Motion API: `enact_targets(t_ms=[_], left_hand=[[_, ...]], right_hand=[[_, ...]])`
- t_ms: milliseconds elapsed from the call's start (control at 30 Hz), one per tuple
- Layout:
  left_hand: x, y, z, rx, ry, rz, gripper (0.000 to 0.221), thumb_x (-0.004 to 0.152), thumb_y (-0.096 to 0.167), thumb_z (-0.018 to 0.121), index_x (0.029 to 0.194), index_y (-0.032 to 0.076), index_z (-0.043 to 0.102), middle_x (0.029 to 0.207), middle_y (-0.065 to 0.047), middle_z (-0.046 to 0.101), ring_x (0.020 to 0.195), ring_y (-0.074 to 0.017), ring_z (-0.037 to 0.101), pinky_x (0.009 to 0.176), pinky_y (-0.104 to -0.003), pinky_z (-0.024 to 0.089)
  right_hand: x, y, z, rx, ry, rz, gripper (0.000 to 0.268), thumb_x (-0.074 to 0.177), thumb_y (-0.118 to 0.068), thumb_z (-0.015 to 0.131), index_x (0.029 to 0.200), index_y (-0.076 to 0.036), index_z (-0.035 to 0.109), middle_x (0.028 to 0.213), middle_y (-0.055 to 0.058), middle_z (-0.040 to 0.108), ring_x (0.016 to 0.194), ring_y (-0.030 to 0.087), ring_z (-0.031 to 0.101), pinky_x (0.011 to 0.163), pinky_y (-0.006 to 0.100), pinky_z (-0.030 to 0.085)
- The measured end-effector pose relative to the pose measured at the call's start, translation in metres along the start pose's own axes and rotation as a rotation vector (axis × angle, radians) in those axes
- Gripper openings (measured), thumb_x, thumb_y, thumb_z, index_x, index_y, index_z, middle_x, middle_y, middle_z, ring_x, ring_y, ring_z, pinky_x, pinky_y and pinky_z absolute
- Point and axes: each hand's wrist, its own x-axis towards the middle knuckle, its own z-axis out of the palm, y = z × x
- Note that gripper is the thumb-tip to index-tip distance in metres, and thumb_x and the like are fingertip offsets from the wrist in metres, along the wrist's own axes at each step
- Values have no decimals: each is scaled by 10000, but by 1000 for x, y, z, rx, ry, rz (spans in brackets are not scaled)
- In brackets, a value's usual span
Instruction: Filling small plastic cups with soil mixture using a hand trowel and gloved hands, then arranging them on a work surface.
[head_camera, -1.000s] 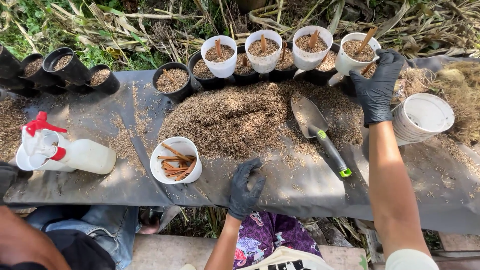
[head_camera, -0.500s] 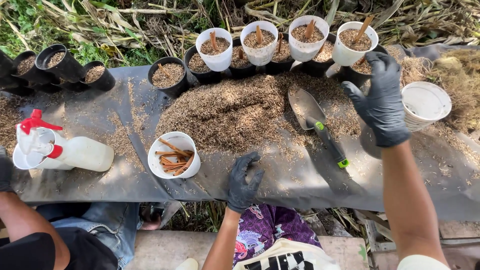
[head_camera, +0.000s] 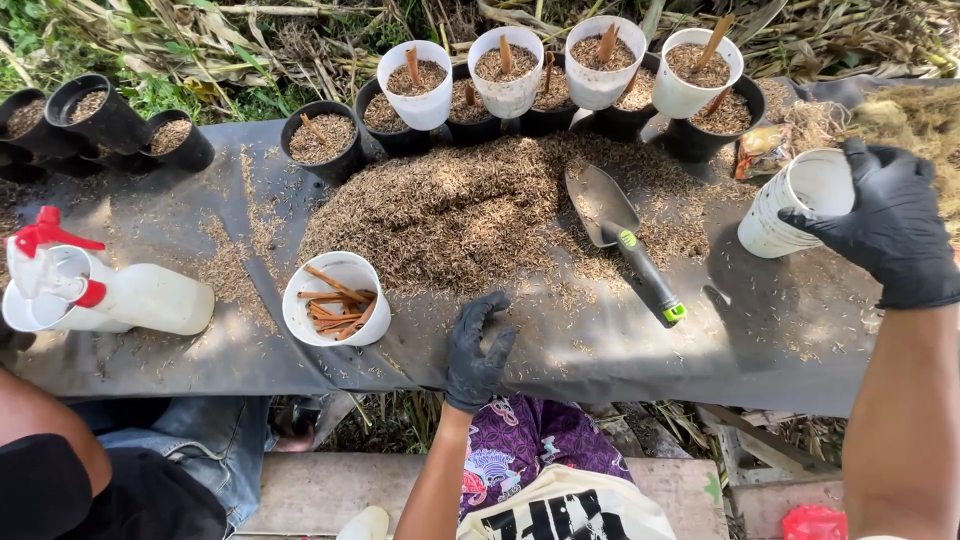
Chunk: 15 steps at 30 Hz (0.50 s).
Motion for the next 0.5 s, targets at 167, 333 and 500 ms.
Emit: enact_targets(t_ms=[167, 333, 500], left_hand=[[0, -2, 2, -21, 11, -26, 400, 1006, 279, 639, 1353, 84, 594, 1227, -111, 660, 1123, -245, 667, 962, -372, 598], [0, -7, 1, -32, 13, -7, 399, 1004, 236, 651, 1359, 66, 590, 1215, -119, 656, 1101, -254, 686, 964, -374, 600], [-1, -9, 3, -82, 16, -33, 403, 1010, 254, 645, 1365, 76, 579, 1241, -114, 639, 1148, -255, 668, 990, -365, 587]], right_hand=[[5, 7, 7, 86, 59, -26, 1107, 729, -565, 793, 1596, 79, 549, 1283, 423, 603, 1141, 549, 567, 928, 555, 511], [0, 25, 28, -64, 90, 49, 1077, 721, -700, 748, 1596, -80, 645, 1148, 319, 625, 1033, 458, 584, 783, 489, 513], [-3, 39, 34, -375, 175, 8, 908, 847, -895, 598, 1457, -243, 761, 920, 74, 701, 738, 209, 705, 544, 291, 533]])
